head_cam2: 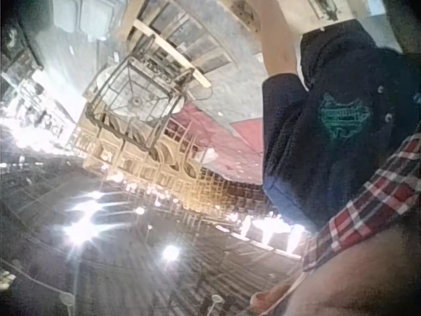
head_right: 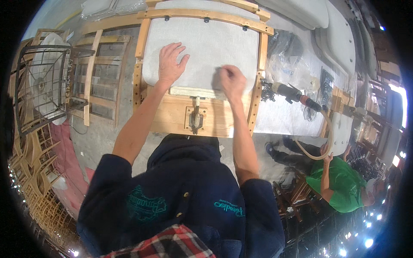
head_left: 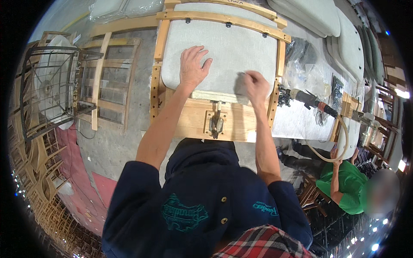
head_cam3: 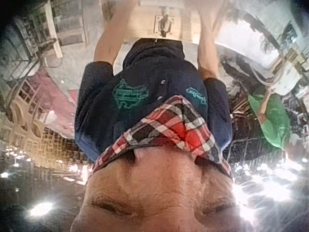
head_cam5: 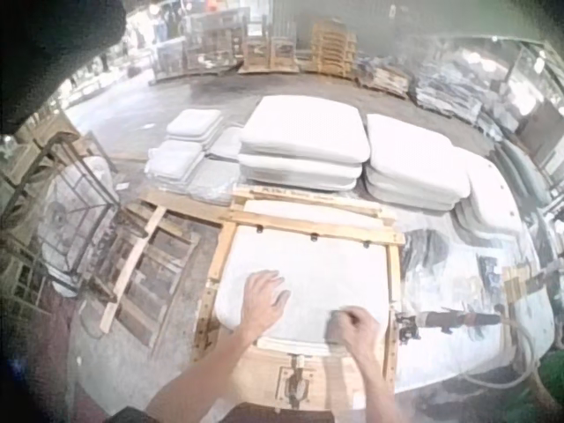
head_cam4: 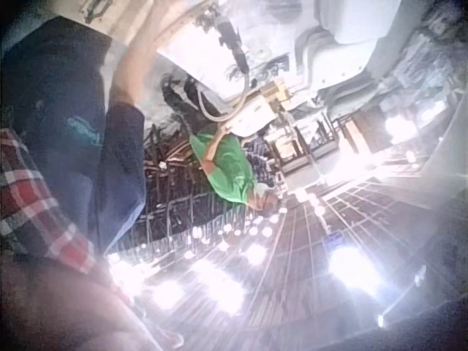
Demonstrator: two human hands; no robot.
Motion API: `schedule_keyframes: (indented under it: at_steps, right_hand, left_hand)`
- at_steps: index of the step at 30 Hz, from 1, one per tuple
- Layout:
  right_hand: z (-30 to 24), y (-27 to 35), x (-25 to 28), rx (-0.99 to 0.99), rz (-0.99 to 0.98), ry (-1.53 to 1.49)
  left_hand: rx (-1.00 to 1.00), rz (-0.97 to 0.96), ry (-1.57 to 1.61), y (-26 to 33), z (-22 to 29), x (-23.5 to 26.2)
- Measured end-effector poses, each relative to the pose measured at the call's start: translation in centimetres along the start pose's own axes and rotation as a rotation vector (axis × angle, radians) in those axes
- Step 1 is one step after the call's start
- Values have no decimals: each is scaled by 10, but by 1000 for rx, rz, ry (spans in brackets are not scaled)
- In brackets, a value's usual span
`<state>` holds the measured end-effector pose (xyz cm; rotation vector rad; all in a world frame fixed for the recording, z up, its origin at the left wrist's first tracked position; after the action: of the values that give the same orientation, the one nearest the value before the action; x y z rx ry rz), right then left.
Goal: The person places a white upholstered seat cushion onto a wooden chair frame and secures it using a pneumatic drill and screws. The person repeats this process for a second cushion, aligning and fastening each one to the frame.
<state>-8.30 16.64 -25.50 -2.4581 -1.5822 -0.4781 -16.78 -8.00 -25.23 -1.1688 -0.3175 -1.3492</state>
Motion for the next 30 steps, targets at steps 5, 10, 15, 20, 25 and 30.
schedule_keyframes:
  at_steps: [5, 10, 15, 20, 25, 30]
  right_hand:
    - [1, -37, -79, -18, -190, -48]
    - [21, -13, -14, -58, -24, -46]
    - [68, 61, 149, -92, 440, -97]
    - [83, 67, 242, 65, 842, -87]
    - [79, -5, 208, 90, 184, -216]
    - [55, -21, 190, 201, 207, -244]
  left_hand:
    - [25, -19, 20, -2, -1, -3]
    - [31, -23, 20, 1, -3, -4]
    - [14, -41, 37, -5, 3, -4]
    - [15, -173, 106, -36, 22, -25]
    - [22, -346, -19, -52, 35, -45]
    - [-41, -308, -34, -45, 42, -44]
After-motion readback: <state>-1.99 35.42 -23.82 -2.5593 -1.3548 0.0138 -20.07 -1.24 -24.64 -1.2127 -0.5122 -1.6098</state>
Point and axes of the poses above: each hand's wrist, its own y-axis away from the middle knuckle, its own x-axis out of the back of the hand, z = x × y, the point moved 10 cm from there along -y, towards the middle knuckle, and after that the axes turned 8 degrees about -y, right-handed, at the moved point
